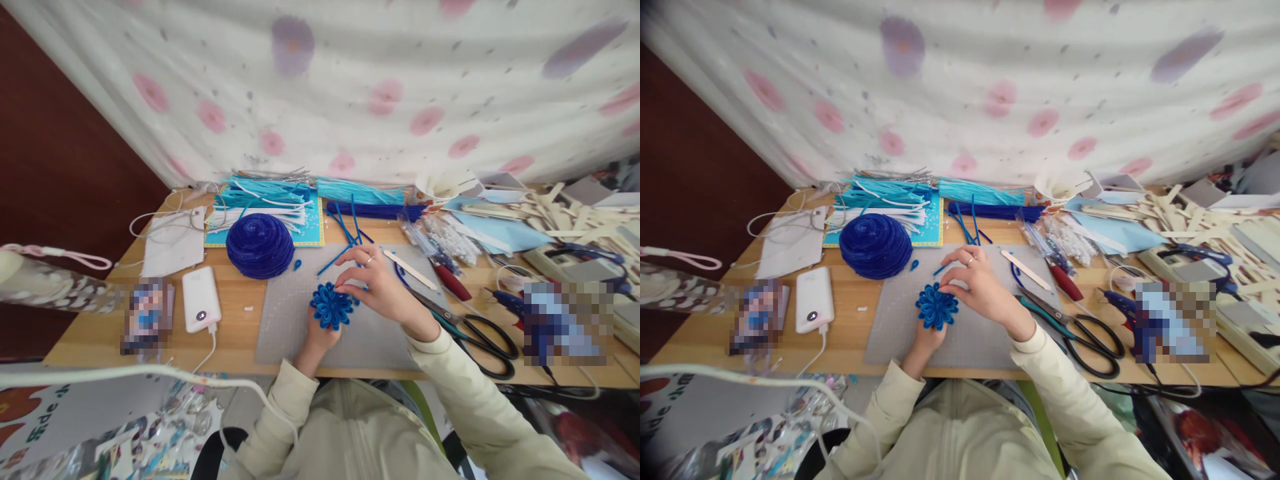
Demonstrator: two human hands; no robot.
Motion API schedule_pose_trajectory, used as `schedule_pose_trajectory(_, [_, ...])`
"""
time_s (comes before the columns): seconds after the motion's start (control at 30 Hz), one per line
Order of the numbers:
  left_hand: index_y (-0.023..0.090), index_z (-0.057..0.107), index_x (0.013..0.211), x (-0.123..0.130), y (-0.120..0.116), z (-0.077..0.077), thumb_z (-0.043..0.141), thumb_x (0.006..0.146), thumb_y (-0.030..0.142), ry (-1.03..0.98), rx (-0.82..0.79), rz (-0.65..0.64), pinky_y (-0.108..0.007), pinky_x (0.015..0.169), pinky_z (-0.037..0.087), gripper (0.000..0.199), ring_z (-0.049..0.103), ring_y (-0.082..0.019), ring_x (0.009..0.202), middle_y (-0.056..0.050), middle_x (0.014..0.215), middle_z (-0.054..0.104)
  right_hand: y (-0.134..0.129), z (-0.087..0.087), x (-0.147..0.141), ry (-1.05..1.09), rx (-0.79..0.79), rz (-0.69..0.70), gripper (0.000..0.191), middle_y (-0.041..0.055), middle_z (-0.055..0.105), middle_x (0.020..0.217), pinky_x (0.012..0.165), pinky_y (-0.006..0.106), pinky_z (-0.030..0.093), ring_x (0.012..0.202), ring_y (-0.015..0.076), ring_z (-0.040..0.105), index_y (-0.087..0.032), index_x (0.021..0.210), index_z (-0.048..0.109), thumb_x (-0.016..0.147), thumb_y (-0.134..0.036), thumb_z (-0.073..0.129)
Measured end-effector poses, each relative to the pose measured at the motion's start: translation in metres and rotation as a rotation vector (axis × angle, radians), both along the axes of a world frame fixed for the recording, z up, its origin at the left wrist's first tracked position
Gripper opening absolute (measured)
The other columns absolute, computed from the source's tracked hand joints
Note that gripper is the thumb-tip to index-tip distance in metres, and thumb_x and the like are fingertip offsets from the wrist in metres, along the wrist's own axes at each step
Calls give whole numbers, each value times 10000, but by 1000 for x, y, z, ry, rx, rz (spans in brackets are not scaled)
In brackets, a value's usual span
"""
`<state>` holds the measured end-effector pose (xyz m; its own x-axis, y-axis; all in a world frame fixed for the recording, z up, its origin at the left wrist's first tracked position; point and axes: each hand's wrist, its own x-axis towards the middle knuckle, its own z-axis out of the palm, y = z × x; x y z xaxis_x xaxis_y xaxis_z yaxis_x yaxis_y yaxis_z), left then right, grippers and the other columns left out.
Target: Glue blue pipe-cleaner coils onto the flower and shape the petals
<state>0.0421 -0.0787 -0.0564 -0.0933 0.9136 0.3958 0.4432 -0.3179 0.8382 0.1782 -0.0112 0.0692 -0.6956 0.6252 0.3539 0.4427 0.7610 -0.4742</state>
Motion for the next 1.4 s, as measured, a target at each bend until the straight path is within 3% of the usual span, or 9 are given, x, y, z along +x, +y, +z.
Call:
schedule_pose_trajectory(0.17, [230,608,674,-1,0,2,518,656,141,23,-8,8,-346,633,533,128,632,-203,640,-34,672,690,-1,-4,-4,-55,-1,42,110,67,581,1168,974,487,330,1167,277,393,-229,824,704,857,-272,608])
schedule_pose_trajectory(0.43, [228,551,591,0,2,1,482,643,135,74,116,24,-310,552,507,127,630,-187,594,-32,603,666,-3,5,-8,-117,26,60,123,78,576,1182,957,498,350,1170,289,388,-217,796,698,852,-192,592])
schedule_pose_trajectory(0.67, [224,534,555,0,1,0,485,632,137,90,94,42,-294,543,510,126,618,-171,558,-19,564,655,-3,5,-9,-138,75,57,141,77,558,1193,968,494,337,1190,296,380,-226,787,704,846,-166,590])
schedule_pose_trajectory(0.87, [223,573,583,-1,0,0,504,604,112,108,83,39,-343,636,533,132,646,-209,646,-37,614,680,-1,6,-6,-55,110,-32,132,96,586,1154,975,491,330,1154,281,391,-221,858,714,868,-236,583])
schedule_pose_trajectory(1.13, [231,526,568,-1,1,2,505,602,119,61,32,32,-305,561,513,119,601,-178,570,-13,574,641,-4,8,-9,-118,28,32,111,75,597,1175,953,492,332,1175,293,385,-219,801,714,847,-211,613])
schedule_pose_trajectory(1.4, [233,443,467,2,2,3,532,563,137,-49,-25,54,-290,529,476,162,561,-161,528,-5,508,583,-3,8,-12,-158,77,82,125,83,580,1195,954,490,315,1202,292,361,-209,804,703,853,-177,593])
